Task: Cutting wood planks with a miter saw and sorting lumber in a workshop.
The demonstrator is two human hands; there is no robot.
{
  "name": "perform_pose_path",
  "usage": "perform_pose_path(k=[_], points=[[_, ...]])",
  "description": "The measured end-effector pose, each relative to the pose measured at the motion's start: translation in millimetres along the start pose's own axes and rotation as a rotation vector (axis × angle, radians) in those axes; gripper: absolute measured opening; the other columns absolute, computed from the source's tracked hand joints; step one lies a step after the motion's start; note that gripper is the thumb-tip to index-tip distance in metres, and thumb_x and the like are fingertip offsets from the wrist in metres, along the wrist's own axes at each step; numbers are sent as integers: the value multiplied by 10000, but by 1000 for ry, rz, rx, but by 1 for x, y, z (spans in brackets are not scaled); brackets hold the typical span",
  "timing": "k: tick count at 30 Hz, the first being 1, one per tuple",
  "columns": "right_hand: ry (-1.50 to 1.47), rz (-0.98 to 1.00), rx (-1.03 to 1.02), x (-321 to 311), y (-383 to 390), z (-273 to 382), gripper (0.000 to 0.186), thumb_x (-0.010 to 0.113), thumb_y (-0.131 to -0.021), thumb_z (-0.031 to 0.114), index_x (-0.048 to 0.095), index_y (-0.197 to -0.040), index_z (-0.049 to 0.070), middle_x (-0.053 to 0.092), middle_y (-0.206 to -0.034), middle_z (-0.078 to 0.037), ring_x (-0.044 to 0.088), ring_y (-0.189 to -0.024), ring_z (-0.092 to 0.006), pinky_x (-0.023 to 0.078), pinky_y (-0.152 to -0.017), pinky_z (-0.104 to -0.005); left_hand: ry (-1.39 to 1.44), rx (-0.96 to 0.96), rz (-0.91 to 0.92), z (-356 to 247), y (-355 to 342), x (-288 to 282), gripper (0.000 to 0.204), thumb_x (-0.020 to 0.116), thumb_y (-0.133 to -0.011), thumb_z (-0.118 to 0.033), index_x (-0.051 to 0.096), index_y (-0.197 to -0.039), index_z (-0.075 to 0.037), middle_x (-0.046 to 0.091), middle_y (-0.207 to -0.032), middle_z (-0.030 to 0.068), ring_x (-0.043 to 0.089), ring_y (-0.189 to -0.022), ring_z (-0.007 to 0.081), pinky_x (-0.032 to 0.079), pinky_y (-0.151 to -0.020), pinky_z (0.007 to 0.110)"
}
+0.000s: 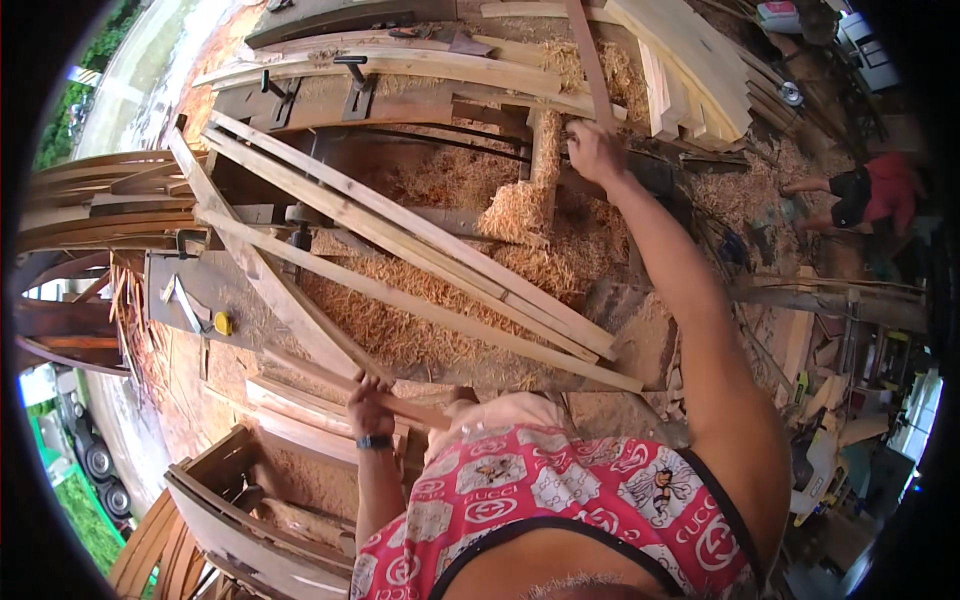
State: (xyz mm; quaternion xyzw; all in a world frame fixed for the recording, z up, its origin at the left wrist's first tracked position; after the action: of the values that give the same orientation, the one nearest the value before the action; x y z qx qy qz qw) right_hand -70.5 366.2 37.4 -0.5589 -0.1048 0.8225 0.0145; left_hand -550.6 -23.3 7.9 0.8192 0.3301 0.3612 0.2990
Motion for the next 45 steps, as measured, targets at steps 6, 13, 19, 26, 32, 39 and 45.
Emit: perform_pose_path(k=[6,13,19,26,32,39,45], points=[[325,116,388,21,-110,-25,532,594,-910,196,454,-1407,68,477,-1409,-180,488,-1302,-385,494,-969,-510,-59,53,-183,1,35,-27,396,572,-900,-144,521,-1291,-111,624,-897,53,595,-779,218,520,-701,360],[316,206,644,14,-84,-88,722,653,-891,227,300,-1519,177,346,-1482,-183,396,-1360,-400,366,-1110,-541,19,6,-281,19,57,-44,387,584,-895,-121,526,-1277,-131,602,-852,41,573,-751,204,491,-699,348],[479,-103,100,-3,-102,-149,362,572,-902,173,592,-1256,102,501,-1374,-161,465,-1305,-349,426,-1060,-506,-21,-31,-275,24,54,-23,381,597,-886,-127,527,-1260,-139,591,-848,36,572,-747,196,490,-699,339],[178,378,275,57,-147,-126,339,598,-807,132,668,-1124,34,685,-1129,-199,672,-1024,-364,539,-894,-464,-99,74,-271,14,66,2,462,603,-858,-107,493,-1306,-99,600,-885,60,584,-755,205,512,-673,343],[-10,155,255,84,-119,-134,479,712,-756,278,628,-1185,81,702,-1102,-186,665,-1062,-332,529,-889,-426,-48,81,-296,21,69,-7,496,588,-854,-58,468,-1334,-106,612,-929,83,602,-764,212,523,-679,357],[-190,397,435,29,-137,-173,657,699,-694,277,573,-1302,61,606,-1302,-204,563,-1243,-359,459,-999,-413,-128,-13,-262,44,44,9,441,546,-884,-88,465,-1318,-91,604,-909,89,591,-743,210,515,-681,349],[-506,207,775,40,-145,-139,581,723,-600,205,634,-1122,-34,651,-1139,-239,599,-1132,-371,479,-977,-432,-108,12,-234,45,48,20,396,557,-878,-105,510,-1271,-111,597,-855,52,564,-708,181,492,-639,319]])
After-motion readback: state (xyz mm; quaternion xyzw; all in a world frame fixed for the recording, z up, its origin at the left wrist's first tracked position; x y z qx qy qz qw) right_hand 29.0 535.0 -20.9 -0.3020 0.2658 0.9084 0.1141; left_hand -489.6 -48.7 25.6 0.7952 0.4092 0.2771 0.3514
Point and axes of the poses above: each hand's wrist, its own y-axis away from the middle knuckle, its own x-axis out of the palm, z = x × y, the point moved 2 cm from there along -y, towards the middle knuckle
